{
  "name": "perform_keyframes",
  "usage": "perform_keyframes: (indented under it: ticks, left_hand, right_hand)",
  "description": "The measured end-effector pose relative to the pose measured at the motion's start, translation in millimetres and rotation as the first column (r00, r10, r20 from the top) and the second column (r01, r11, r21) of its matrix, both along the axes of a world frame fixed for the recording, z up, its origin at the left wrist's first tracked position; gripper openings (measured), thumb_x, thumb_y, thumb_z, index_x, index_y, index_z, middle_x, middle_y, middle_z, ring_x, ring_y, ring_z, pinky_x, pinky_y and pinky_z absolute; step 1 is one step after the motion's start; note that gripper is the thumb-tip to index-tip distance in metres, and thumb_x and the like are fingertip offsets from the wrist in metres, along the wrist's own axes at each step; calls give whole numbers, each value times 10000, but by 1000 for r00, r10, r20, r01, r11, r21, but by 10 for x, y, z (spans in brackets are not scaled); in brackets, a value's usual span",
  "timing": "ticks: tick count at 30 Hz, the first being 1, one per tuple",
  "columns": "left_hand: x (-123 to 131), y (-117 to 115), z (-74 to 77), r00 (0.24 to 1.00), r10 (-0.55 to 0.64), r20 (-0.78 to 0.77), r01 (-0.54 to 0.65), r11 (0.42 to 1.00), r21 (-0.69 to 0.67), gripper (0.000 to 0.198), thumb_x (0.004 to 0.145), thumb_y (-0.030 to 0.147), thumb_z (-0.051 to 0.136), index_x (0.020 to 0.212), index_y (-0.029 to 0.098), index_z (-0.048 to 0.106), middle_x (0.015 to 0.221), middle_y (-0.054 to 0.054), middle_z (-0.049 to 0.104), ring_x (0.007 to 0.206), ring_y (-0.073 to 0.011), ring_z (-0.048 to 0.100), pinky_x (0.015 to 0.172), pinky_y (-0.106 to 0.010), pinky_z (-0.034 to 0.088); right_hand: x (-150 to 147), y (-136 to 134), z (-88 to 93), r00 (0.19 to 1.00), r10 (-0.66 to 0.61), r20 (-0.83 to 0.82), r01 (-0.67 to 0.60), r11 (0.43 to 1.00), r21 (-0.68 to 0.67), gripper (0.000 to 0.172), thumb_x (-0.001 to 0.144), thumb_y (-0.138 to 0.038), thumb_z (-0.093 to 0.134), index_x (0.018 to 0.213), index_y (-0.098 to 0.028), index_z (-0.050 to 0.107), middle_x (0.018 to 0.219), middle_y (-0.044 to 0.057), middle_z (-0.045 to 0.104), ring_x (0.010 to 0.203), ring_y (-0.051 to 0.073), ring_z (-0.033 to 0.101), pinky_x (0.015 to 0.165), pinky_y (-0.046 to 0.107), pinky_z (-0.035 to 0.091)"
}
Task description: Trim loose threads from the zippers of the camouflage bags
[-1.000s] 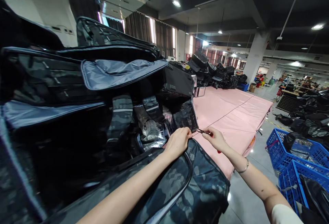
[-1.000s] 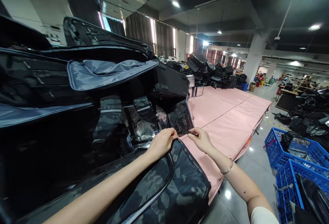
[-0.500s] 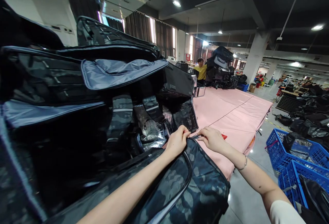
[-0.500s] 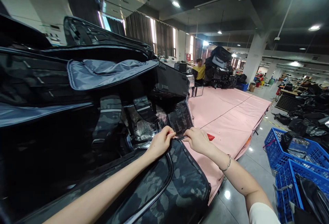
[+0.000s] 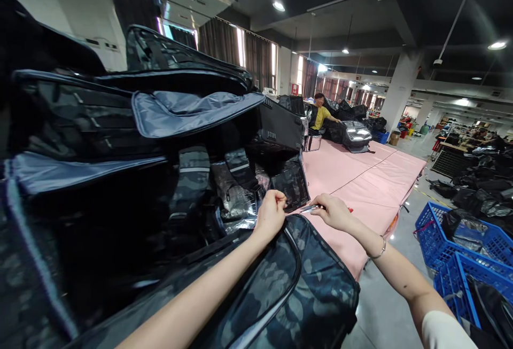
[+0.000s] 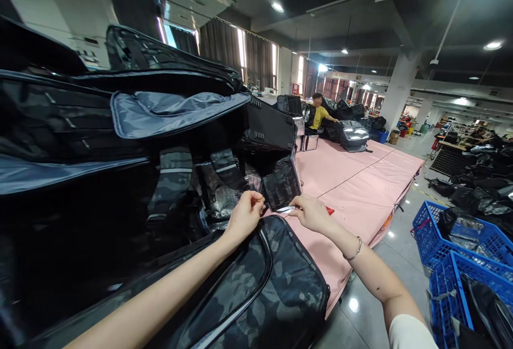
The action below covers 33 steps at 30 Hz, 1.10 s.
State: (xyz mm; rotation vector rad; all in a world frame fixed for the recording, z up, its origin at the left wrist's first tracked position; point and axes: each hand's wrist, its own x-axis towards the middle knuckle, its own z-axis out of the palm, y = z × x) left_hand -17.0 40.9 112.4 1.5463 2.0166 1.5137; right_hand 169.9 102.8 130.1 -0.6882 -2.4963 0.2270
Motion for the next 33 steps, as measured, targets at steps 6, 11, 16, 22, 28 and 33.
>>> perform_keyframes:
  ticks: [6,11,16,22,28,33]
  left_hand:
    - [-84,90,-92,996,-84,-17,83,996,-19,281,722,167,437,989,142,522,1034,-113,548,866,-176,574,842,-351,459]
    - [-91,100,-119,985,-149,86,153,987,-47,212,733,190,419,899,162,547,927,-72,620,821,-173,588,777,-330,472]
    - [-78,61,-104,974,-162,158,177,981,-85,195,738,235,399,836,170,556,797,-42,624,657,-149,569,645,-295,459]
    - [-35,-5,-31,930,-288,228,318,942,-105,195,683,294,461,807,170,545,735,-21,627,694,-154,580,667,-284,448]
    - [-40,-139,28,886,-449,112,462,874,-148,197,628,240,479,783,166,573,738,-10,616,681,-142,556,656,-266,445]
    - [-12,-151,57,876,-482,-3,473,861,-186,258,673,336,539,852,176,633,811,-28,654,746,-173,582,693,-278,452]
  right_hand:
    - [5,-83,66,990,-18,142,-19,966,257,150,869,-238,514,1002,-197,571,930,53,579,854,184,527,706,280,358]
    - [-29,-11,74,988,59,146,-86,978,190,156,861,-288,533,979,-194,575,923,56,577,864,180,525,722,280,363]
    - [-86,113,-140,967,174,-186,-227,921,-316,134,799,-290,587,869,-176,578,840,17,588,781,141,532,699,250,393]
    - [-306,-81,-535,828,-88,-554,-439,512,-738,439,690,-591,556,645,-155,527,538,-38,434,438,74,312,417,197,208]
    - [-218,-29,-192,586,-412,-698,-469,530,-707,502,777,-667,266,525,-234,225,429,-90,122,351,89,100,345,223,150]
    - [187,52,293,300,-386,-873,-618,618,-486,374,812,-441,391,576,-213,211,491,-83,144,366,77,84,357,205,130]
